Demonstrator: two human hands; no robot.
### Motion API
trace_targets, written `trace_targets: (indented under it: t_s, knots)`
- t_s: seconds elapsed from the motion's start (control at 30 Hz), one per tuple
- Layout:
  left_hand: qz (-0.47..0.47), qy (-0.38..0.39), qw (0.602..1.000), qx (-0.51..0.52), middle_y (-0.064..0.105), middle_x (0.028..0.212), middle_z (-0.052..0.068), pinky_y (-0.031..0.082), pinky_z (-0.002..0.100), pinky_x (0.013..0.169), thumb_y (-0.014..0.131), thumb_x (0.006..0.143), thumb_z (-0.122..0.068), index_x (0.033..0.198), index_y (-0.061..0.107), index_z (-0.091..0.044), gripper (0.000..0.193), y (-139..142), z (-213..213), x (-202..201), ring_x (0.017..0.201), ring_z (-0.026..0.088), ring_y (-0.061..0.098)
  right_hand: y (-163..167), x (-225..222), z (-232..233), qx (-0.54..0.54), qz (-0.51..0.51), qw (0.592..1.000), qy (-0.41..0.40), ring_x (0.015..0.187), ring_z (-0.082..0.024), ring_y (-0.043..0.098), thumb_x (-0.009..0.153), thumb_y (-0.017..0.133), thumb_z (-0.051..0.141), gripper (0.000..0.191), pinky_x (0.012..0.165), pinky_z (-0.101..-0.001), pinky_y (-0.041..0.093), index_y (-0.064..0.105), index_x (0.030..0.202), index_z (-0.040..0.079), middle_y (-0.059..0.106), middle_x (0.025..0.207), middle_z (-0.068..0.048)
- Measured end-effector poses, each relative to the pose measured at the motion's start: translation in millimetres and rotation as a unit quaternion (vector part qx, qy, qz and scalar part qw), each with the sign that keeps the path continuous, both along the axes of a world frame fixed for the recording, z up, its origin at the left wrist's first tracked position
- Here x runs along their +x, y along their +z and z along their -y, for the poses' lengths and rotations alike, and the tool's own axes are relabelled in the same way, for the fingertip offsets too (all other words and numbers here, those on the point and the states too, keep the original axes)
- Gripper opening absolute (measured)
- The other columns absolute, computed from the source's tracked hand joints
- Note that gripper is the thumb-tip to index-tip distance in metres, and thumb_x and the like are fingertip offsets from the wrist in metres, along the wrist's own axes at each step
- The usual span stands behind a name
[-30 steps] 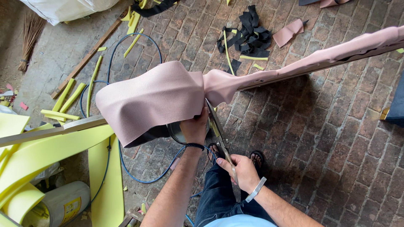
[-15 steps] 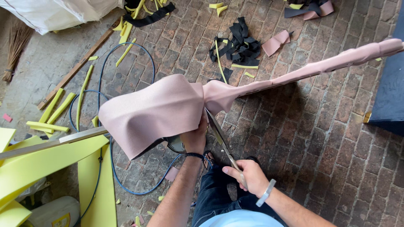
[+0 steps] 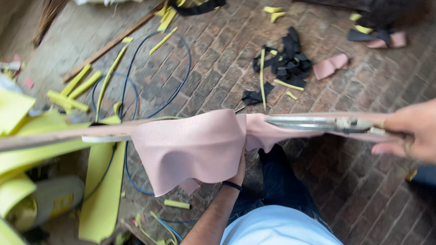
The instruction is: The person uses a pneumatic staple gun to attach pink fabric to a wooden chair frame. They repeatedly pull the fabric taut, staple it to the wood, and trim excess material with scissors.
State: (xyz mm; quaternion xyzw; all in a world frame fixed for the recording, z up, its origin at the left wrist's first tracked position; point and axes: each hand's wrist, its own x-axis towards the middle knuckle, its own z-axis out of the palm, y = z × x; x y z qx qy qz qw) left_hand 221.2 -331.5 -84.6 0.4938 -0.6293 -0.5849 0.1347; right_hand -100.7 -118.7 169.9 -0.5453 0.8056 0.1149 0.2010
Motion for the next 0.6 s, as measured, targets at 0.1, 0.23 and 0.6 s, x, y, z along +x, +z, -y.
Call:
trace_targets:
  t_s: [0.1,0.23,0.6]
  knots:
    - [-0.008,0.075,0.995,0.064,0.071,0.095,0.018,0.057,0.039,0.077,0.061,0.103,-0.042,0.11,0.073,-0.001,0.044,7,5,-27,0.089,0.027,0.069,5,-89,117,0.19,-0.096,0.968,0.135,0.077,-0.015,0.073,0.061,0.078,0.08,0.053,0.071,-0.0343,0.058,0.077,0.081,0.031,0.069,0.076,0.005]
    - [-0.108,0.184,0.977,0.0,0.067,0.127,0.014,0.055,0.035,0.087,0.063,0.101,-0.035,0.132,0.063,-0.002,0.045,22,7,-52,0.111,0.021,0.066,9,-125,286,0.231,-0.096,0.921,0.298,0.085,-0.023,0.075,0.066,0.079,0.076,0.049,0.077,-0.0406,0.059,0.077,0.083,0.03,0.077,0.079,0.002]
    - [0.019,0.308,0.944,0.116,0.077,0.112,0.013,0.062,0.03,0.076,0.071,0.087,-0.048,0.122,0.071,-0.003,0.057,46,18,-51,0.093,0.018,0.075,-29,-65,460,0.254,-0.091,0.772,0.575,0.083,-0.024,0.073,0.067,0.074,0.079,0.059,0.076,-0.0404,0.056,0.074,0.081,0.021,0.076,0.077,0.001]
